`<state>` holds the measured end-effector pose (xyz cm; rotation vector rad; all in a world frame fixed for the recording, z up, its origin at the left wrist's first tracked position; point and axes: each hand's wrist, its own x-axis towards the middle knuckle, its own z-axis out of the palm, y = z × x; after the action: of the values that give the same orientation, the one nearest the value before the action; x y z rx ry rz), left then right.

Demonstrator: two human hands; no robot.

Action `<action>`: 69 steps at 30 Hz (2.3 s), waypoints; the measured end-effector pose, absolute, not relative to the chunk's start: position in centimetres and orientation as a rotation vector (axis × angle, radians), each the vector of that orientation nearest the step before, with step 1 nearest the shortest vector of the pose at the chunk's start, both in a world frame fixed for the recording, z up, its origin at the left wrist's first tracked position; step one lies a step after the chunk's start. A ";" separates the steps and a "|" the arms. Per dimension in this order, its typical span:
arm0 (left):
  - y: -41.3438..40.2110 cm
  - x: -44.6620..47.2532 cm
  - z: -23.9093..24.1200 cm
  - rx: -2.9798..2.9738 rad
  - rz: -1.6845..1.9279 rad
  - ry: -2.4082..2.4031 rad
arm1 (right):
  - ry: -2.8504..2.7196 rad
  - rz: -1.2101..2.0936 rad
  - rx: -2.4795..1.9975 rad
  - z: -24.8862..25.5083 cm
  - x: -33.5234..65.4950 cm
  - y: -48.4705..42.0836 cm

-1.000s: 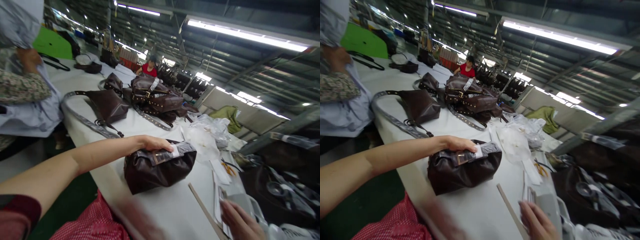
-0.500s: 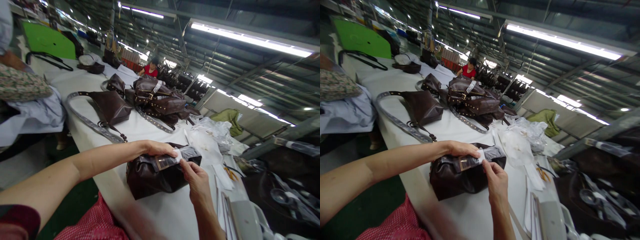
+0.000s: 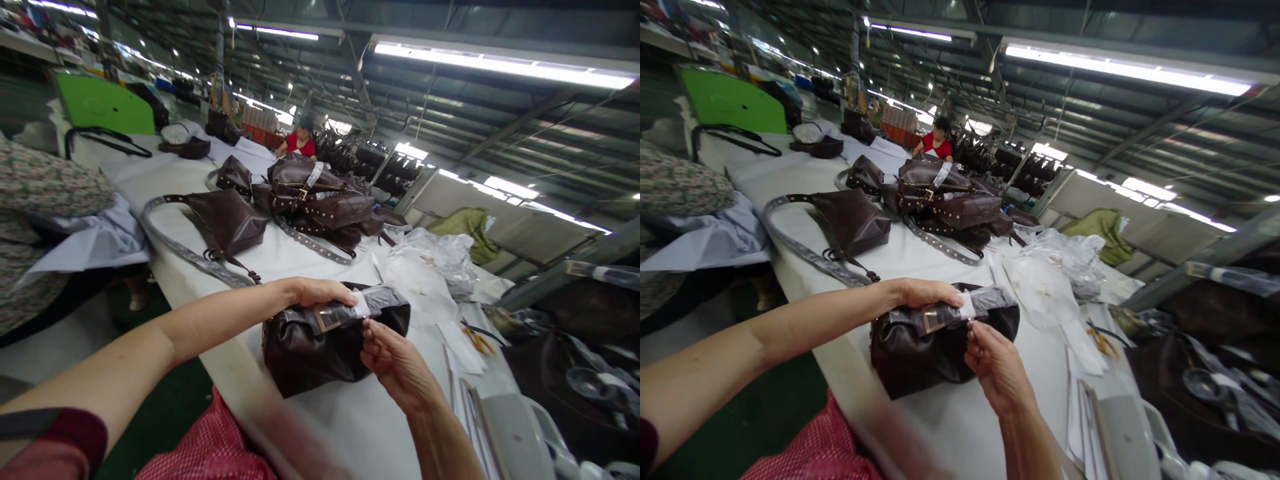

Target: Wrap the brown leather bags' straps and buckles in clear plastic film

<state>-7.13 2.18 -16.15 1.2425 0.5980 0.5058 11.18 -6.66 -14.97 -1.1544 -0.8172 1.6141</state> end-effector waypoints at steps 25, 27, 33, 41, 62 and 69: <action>0.5 -6.6 -14.3 1.690 0.422 0.650 | -0.825 1.627 -1.102 -15.2 11.5 -6.3; 0.2 -6.7 -14.0 1.744 0.418 0.682 | -0.728 1.819 -0.936 -15.1 11.9 -6.6; -0.4 -6.4 -13.3 1.859 0.449 0.652 | -0.686 2.073 -0.589 -16.6 12.2 -6.9; 1.2 -5.3 -14.8 1.605 0.592 0.700 | -0.644 2.154 -0.498 -17.1 11.7 -4.9; -9.5 -11.6 -13.7 2.145 0.723 1.560 | -2.088 -0.478 -1.229 -15.3 18.3 -3.6; -8.4 -9.7 -14.7 1.963 1.042 1.700 | -2.588 -0.389 -1.167 -12.8 19.3 2.3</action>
<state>-9.73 -8.45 -14.72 1.9630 1.7005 1.0424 19.34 2.27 -12.81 -1.1667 -2.5880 -0.3890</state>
